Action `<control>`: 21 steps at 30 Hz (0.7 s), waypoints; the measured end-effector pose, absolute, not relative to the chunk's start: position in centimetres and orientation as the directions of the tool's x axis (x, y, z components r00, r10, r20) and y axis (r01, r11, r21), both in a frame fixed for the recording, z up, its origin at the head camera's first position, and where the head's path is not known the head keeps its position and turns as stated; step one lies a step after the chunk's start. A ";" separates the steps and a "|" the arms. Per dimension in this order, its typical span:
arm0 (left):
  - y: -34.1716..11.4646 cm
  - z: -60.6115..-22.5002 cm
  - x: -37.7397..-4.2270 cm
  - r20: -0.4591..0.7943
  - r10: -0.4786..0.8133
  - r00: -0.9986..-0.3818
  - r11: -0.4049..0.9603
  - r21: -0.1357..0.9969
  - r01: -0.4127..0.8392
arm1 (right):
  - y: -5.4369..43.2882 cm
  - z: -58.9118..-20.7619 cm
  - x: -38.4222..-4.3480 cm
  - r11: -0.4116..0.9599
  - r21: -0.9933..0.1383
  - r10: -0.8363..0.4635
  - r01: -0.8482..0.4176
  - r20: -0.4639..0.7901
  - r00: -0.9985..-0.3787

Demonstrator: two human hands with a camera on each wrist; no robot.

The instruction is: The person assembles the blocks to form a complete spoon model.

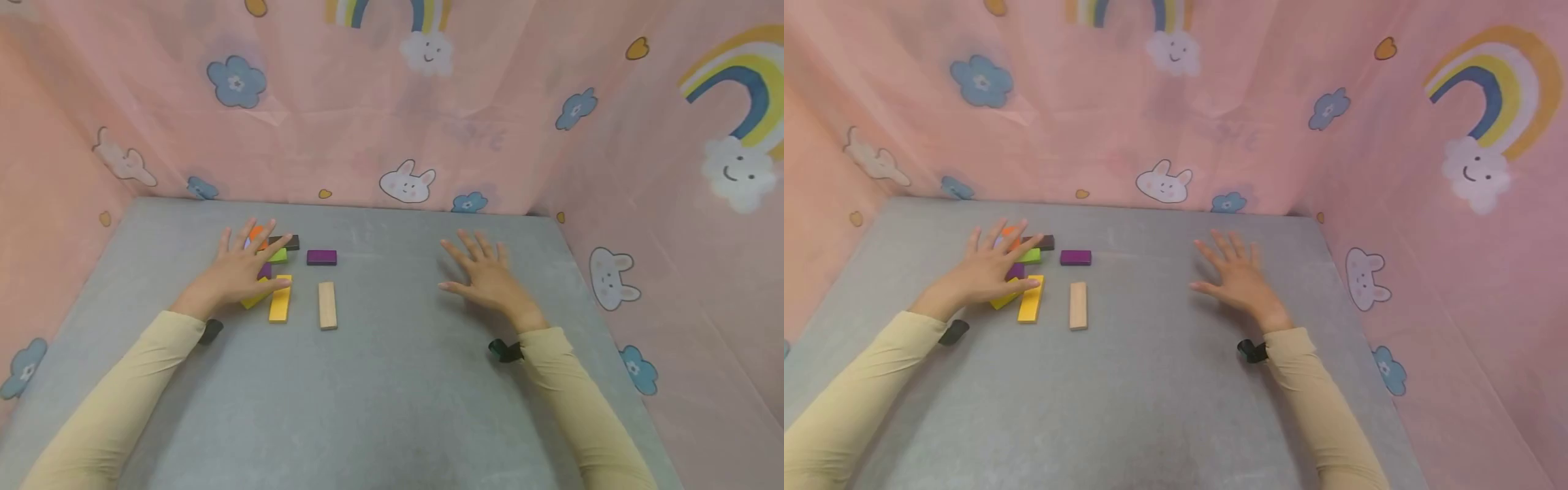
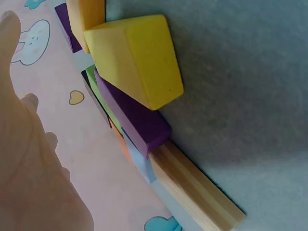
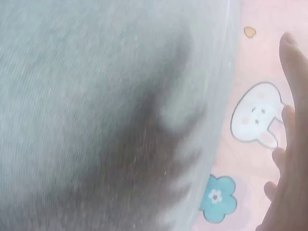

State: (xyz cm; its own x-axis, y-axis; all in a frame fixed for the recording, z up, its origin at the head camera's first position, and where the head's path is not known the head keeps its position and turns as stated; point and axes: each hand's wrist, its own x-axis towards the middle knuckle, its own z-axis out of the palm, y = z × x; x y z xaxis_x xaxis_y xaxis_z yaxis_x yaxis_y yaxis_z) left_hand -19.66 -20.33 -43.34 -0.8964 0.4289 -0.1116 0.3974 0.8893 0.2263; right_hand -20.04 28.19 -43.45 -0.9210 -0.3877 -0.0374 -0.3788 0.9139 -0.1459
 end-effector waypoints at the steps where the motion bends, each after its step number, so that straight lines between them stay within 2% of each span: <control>1: -20.3 -43.4 -19.6 -0.111 0.429 -0.897 0.889 0.228 0.397 | 28.0 -43.4 -20.0 0.913 -0.146 -0.391 -0.382 -0.041 -0.919; 11: -19.4 -43.7 -19.6 -0.076 0.464 -0.882 0.867 0.242 0.435 | 25.2 -43.8 -20.3 0.884 -0.157 -0.453 -0.441 -0.053 -0.890; 21: -17.9 -44.3 -19.6 -0.097 0.508 -0.856 0.844 0.254 0.473 | 21.6 -44.3 -19.8 0.832 -0.185 -0.540 -0.522 -0.057 -0.840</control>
